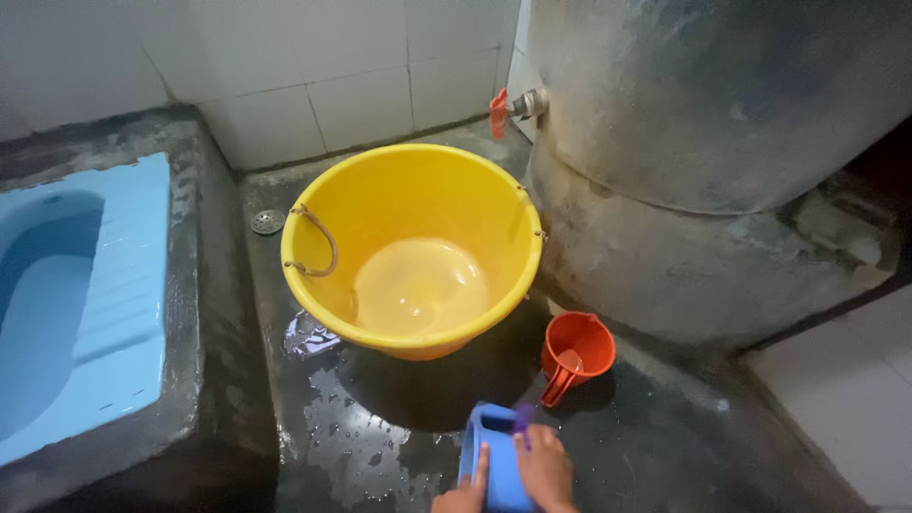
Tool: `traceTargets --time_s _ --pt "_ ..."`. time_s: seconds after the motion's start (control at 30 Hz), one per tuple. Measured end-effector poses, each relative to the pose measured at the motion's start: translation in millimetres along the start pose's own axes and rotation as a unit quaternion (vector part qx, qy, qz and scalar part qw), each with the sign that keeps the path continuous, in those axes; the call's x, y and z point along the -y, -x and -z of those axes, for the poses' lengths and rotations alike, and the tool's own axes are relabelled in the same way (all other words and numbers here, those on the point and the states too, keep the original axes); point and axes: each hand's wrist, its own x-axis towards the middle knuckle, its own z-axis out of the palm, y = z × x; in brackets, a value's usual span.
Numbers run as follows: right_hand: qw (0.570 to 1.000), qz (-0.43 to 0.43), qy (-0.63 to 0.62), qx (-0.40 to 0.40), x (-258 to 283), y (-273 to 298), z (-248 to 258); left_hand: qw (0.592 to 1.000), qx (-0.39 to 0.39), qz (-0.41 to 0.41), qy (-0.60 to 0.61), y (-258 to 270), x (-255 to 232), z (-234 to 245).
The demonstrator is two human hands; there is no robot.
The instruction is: The person washes several plastic containers in a bathroom. They scrub an orange mug, a blue scoop, and a yellow bucket with a purple cloth, rinsing each item with water from a tap. The person scrubs the inside and outside of each container before placing them on the floor.
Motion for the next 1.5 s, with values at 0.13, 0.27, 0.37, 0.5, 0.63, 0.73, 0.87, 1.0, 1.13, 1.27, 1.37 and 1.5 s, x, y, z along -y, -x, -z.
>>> traceTargets --time_s 0.13,0.27,0.37,0.5,0.63,0.73,0.87,1.0,1.13,1.27,1.37,1.5 --pt "0.993 -0.104 -0.042 0.023 -32 -20 24 0.979 -0.053 -0.181 -0.084 -4 8 0" --pt "0.987 -0.128 -0.047 0.090 -86 0 29 0.904 -0.074 -0.410 -0.096 -10 -49 10" --pt "0.990 -0.132 -0.032 0.045 -130 -35 35 0.855 -0.244 -0.455 -0.051 -23 -65 68" --pt "0.976 -0.209 -0.062 -0.011 -211 -47 39 0.930 -0.301 -0.126 -0.169 -47 -44 204" --pt "0.955 -0.264 -0.112 -0.077 -235 -54 65 0.896 -0.393 -0.057 -0.197 -90 17 267" --pt "0.931 -0.317 -0.154 -0.096 -238 -57 86 0.915 -0.315 -0.090 -0.235 -107 46 259" --pt "0.925 -0.248 -0.083 -0.277 -247 -50 107 0.833 -0.478 -0.125 -0.250 -100 45 282" --pt "0.937 -0.167 -0.184 -0.244 -214 -41 105 0.858 -0.453 0.020 -0.240 -90 41 356" --pt "0.971 -0.036 -0.201 -0.128 -150 -55 45 0.841 -0.498 0.212 0.003 -44 56 399" --pt "0.946 -0.079 -0.283 -0.135 -148 -88 37 0.791 -0.464 0.308 0.255 11 89 356" --pt "0.890 -0.053 -0.429 -0.146 -143 -90 61 0.737 -0.378 0.404 0.388 21 132 300" --pt "0.762 -0.051 -0.632 -0.132 -117 -62 103 0.595 -0.325 0.411 0.610 30 171 203"
